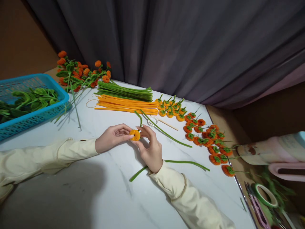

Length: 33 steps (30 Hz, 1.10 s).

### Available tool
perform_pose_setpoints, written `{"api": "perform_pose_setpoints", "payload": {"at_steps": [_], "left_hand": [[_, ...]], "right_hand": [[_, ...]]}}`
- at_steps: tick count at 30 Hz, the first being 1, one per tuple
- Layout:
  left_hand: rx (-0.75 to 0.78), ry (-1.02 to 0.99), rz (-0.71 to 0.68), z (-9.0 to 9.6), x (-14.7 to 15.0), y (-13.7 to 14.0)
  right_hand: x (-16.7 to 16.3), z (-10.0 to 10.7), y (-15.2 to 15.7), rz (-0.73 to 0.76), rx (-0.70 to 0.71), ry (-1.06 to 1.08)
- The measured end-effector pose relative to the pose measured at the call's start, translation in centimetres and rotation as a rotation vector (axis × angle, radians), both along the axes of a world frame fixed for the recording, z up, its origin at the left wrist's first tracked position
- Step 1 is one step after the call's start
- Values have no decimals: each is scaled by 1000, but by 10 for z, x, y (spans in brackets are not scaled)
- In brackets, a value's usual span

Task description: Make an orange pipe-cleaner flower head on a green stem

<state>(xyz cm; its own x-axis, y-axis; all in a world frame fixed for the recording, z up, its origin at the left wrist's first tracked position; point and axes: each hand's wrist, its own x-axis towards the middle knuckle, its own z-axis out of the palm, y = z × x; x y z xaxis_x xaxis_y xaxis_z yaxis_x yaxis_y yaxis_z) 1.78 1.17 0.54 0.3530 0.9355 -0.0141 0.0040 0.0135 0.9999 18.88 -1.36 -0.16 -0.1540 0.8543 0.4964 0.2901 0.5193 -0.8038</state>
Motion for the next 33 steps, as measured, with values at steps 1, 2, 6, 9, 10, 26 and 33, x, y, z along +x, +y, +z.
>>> {"api": "perform_pose_setpoints", "payload": {"at_steps": [1,2,6,9,10,26,33], "left_hand": [[-2,-3,2,0,0,0],[-4,-10,-2,1,0,0],[7,-31,-24,1,0,0],[12,-28,-16,0,0,0],[8,-27,-13,0,0,0],[-11,-2,-7,-1,0,-1],[11,10,-11,-1,0,0]], "right_hand": [[0,-1,1,3,15,4],[0,-1,1,6,24,3],[1,-4,2,10,27,-13],[1,-5,2,-1,33,-30],[2,-5,2,-4,36,-38],[2,-3,0,-53,56,-104],[1,-2,0,-54,63,-114]]}}
